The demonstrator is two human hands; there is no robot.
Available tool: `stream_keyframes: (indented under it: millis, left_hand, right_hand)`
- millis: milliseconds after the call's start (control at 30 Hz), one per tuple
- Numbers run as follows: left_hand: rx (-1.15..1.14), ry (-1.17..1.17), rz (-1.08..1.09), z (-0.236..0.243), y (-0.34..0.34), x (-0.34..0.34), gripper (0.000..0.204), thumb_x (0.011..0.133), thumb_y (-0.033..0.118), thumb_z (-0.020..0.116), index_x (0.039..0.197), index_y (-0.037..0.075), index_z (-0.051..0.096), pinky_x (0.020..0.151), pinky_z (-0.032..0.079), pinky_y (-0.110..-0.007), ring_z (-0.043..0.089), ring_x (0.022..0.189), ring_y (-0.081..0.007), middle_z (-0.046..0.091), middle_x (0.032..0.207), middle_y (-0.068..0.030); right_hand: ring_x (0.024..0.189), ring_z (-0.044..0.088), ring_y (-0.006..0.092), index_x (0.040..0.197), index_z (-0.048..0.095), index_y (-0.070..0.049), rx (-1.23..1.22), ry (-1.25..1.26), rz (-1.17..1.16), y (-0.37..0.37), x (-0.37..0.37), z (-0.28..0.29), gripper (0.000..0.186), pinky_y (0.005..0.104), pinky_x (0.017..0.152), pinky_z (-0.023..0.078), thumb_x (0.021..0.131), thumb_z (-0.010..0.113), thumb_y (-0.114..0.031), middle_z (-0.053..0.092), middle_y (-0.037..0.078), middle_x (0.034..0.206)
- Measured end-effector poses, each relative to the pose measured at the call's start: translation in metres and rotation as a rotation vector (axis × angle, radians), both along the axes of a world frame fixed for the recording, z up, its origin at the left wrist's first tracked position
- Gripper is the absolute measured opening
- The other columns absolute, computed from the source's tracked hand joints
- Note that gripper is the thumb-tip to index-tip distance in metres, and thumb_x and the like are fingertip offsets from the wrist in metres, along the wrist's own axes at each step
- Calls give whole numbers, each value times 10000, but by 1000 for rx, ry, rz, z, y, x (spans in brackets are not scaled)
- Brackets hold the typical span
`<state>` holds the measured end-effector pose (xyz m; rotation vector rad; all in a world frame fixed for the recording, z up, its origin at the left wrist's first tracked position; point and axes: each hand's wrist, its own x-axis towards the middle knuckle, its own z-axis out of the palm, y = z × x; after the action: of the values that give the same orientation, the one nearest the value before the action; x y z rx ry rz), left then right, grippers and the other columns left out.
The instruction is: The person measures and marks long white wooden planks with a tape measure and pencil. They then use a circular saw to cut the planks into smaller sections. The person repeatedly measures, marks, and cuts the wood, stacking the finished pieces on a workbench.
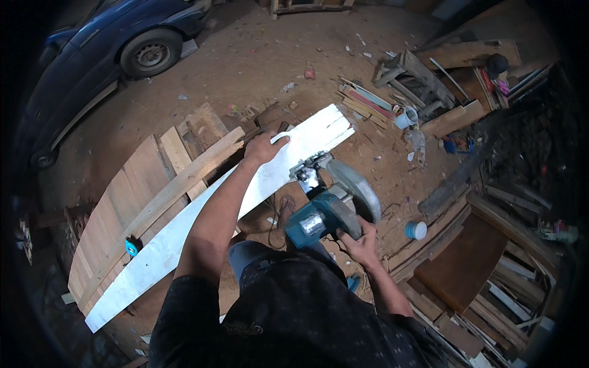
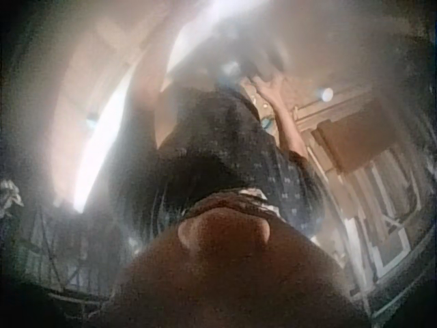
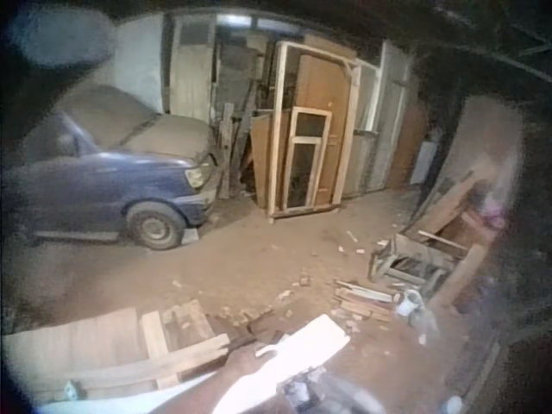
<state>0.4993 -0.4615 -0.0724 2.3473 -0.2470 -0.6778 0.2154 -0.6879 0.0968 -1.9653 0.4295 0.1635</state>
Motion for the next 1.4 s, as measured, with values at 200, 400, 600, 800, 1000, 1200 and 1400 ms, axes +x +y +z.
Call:
stream_keyframes:
  millis: [200, 400, 600, 800, 1000, 1200, 1400]
  left_hand:
    - [77, -206, 112, 6, 19, -27, 844, 881, 707, 603, 1379, 25, 573, 972, 505, -504, 672, 1107, -399, 706, 1139, -255]
    - [253, -414, 110, 24, 54, -102, 1003, 776, 700, 729, 1456, 6, 480, 1075, 397, -507, 553, 1247, -395, 595, 1330, -245]
    - [218, -343, 119, 32, 53, -105, 1096, 724, 712, 765, 1504, 23, 422, 1120, 336, -501, 485, 1296, -385, 529, 1390, -233]
    - [208, -354, 125, 24, 56, -104, 1085, 714, 695, 778, 1509, 46, 427, 1111, 328, -473, 488, 1274, -358, 531, 1365, -204]
    - [198, -311, 117, 27, 58, -103, 1096, 708, 693, 785, 1520, 56, 416, 1112, 327, -474, 483, 1280, -360, 527, 1375, -204]
    - [186, -282, 131, 26, 59, -102, 1093, 703, 684, 795, 1517, 60, 417, 1114, 327, -477, 481, 1289, -364, 527, 1389, -203]
    - [174, -209, 131, 33, 61, -95, 1075, 689, 680, 804, 1496, 71, 439, 1120, 338, -496, 488, 1297, -379, 543, 1386, -203]
  right_hand:
    - [850, 736, 196, 1146, 682, 44, -52, -53, 114, 23, 5, -19, 394, 344, 808, 558, 809, 747, -150, 744, 161, 894]
    - [857, 747, 214, 1170, 665, 70, -51, -86, 154, 34, 13, -12, 407, 341, 796, 562, 832, 743, -142, 744, 181, 910]
    - [842, 751, 264, 1154, 653, 75, -77, -21, 168, 44, 32, 0, 406, 364, 772, 560, 837, 741, -163, 732, 217, 897]
    - [800, 741, 288, 1108, 645, 70, -137, 10, 173, 52, 41, 7, 392, 379, 741, 555, 815, 746, -170, 716, 222, 847]
    - [763, 642, 157, 1029, 647, 49, -63, -23, 137, 55, 42, -4, 304, 347, 721, 525, 834, 745, -163, 700, 125, 831]
    - [760, 625, 133, 1020, 650, 48, -85, 24, 169, 58, 48, 0, 278, 334, 709, 519, 836, 730, -145, 692, 115, 817]
    - [756, 640, 157, 1020, 650, 40, -92, -20, 168, 57, 52, -9, 281, 344, 714, 520, 830, 733, -150, 690, 133, 818]
